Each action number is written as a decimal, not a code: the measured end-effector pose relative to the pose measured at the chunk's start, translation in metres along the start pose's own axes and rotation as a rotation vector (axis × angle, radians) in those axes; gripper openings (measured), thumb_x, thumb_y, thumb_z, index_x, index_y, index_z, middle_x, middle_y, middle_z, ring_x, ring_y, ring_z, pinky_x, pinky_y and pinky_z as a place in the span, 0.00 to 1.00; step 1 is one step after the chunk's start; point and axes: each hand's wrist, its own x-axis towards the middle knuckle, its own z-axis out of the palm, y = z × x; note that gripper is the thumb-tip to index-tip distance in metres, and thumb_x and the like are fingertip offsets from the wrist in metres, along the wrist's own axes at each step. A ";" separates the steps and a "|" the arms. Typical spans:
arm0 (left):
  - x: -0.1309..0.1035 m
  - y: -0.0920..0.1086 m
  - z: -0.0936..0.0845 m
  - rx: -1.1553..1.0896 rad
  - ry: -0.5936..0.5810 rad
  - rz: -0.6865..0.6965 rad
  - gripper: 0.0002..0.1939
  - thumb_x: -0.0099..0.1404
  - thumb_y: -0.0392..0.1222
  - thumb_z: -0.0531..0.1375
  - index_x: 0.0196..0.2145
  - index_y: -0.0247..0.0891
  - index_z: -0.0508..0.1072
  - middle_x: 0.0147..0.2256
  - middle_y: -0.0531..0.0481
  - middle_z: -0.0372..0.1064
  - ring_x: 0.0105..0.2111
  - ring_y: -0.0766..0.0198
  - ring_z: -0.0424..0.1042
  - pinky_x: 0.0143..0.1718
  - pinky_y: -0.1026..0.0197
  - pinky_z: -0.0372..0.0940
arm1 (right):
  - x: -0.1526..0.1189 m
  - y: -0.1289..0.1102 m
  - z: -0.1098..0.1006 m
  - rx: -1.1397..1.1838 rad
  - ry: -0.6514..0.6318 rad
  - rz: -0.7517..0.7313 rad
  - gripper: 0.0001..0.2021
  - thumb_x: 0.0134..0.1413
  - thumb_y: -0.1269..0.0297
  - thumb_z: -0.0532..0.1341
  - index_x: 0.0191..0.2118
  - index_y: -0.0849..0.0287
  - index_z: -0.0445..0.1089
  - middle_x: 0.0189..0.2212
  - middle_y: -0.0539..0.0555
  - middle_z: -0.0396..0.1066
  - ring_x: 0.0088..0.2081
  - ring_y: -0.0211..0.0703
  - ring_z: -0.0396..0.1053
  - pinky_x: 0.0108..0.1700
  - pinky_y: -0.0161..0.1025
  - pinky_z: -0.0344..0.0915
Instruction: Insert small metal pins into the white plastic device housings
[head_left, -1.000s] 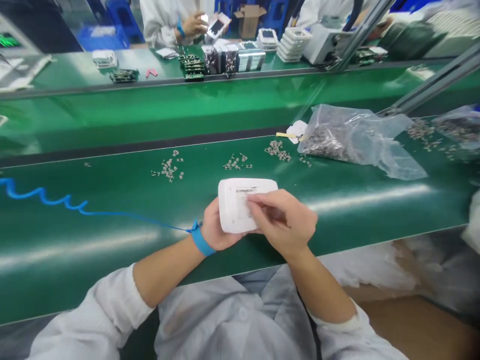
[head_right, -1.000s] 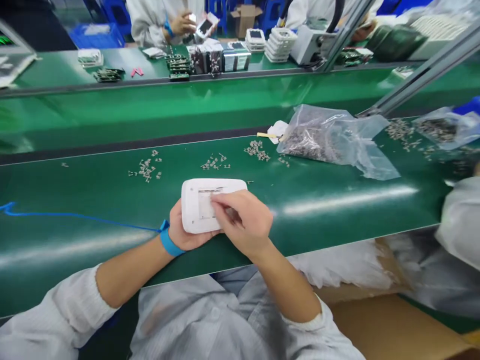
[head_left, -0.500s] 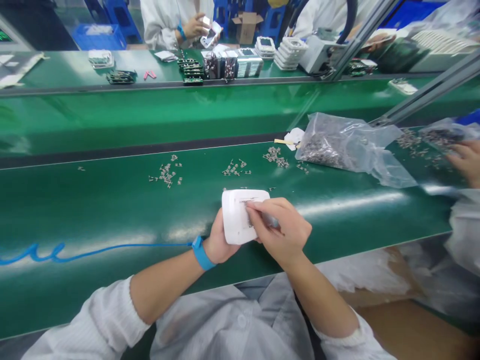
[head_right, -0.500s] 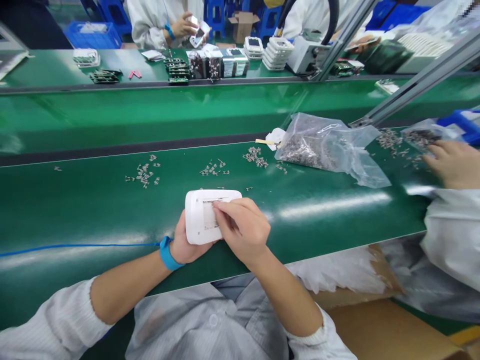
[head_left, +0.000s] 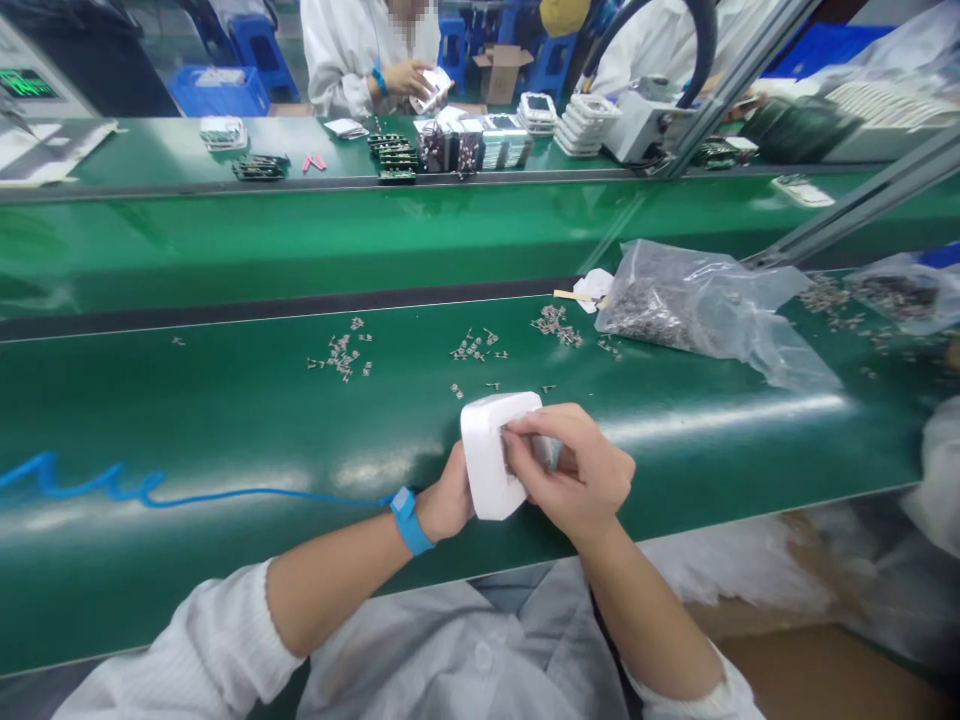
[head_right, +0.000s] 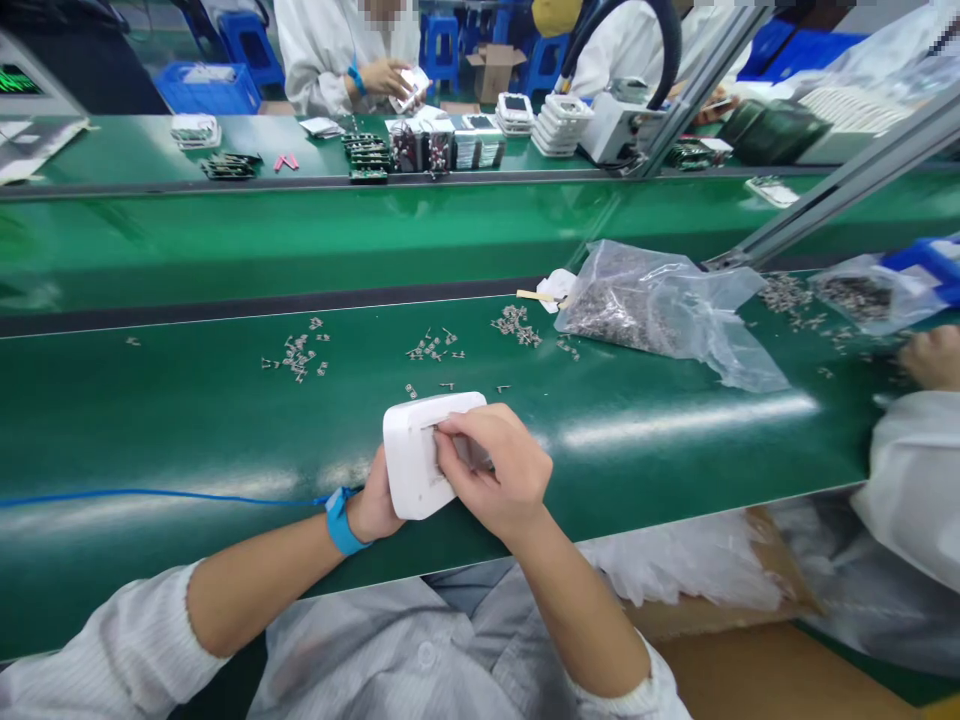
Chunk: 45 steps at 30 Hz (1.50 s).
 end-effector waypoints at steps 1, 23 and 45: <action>0.000 0.000 0.001 -0.009 0.005 0.012 0.24 0.61 0.59 0.62 0.44 0.36 0.79 0.38 0.48 0.78 0.41 0.56 0.74 0.47 0.57 0.67 | 0.001 0.000 0.000 -0.004 -0.003 -0.005 0.17 0.50 0.80 0.66 0.44 0.55 0.72 0.32 0.51 0.77 0.33 0.42 0.74 0.34 0.41 0.74; 0.008 0.014 0.018 -0.300 0.086 -0.105 0.20 0.63 0.50 0.56 0.40 0.33 0.80 0.32 0.46 0.77 0.33 0.56 0.74 0.40 0.56 0.68 | 0.001 0.002 0.004 -0.068 -0.025 0.007 0.10 0.54 0.77 0.65 0.38 0.55 0.77 0.32 0.53 0.75 0.33 0.43 0.72 0.34 0.43 0.71; 0.005 0.011 0.019 -0.328 0.103 -0.105 0.19 0.62 0.54 0.60 0.40 0.35 0.78 0.44 0.45 0.77 0.55 0.49 0.70 0.59 0.50 0.63 | 0.010 0.004 0.004 -0.017 -0.165 0.072 0.07 0.56 0.76 0.63 0.35 0.57 0.76 0.33 0.54 0.76 0.35 0.43 0.73 0.38 0.42 0.71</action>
